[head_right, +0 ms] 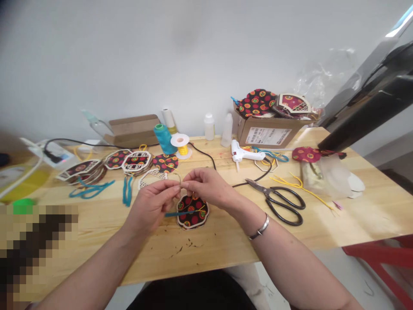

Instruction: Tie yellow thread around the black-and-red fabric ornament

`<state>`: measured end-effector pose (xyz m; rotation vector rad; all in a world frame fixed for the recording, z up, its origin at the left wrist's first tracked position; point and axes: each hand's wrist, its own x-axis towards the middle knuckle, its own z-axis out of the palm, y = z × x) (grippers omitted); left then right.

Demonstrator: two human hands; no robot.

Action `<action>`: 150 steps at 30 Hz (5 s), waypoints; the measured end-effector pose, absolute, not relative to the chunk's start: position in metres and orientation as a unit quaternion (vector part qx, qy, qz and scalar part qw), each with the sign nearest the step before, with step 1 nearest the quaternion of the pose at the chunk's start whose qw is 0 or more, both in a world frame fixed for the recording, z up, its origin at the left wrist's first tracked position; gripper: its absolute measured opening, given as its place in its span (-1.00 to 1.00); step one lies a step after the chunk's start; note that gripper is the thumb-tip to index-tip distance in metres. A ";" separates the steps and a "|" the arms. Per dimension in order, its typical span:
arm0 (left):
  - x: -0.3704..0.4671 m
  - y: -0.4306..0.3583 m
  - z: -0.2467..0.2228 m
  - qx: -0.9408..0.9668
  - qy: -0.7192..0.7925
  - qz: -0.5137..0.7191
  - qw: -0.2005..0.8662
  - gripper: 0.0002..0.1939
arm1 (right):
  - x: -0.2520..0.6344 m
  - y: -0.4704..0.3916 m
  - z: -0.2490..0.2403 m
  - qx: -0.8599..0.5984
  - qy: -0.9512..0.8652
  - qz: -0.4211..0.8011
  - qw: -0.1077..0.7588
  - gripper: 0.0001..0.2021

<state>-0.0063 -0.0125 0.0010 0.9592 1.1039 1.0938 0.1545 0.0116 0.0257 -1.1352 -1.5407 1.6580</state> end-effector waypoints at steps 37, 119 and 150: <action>-0.008 -0.007 0.003 0.301 0.472 0.512 0.652 -0.86 | 0.147 -0.008 0.024 -0.428 -0.839 0.240 0.236 -0.65; -0.005 -0.014 0.001 0.609 0.535 0.425 0.403 -0.83 | 0.153 0.020 0.010 -0.554 -0.696 0.309 0.336 -0.81; -0.004 -0.017 -0.004 0.482 0.482 0.429 0.593 -0.81 | 0.149 0.013 0.013 -0.453 -0.649 0.518 0.325 -0.81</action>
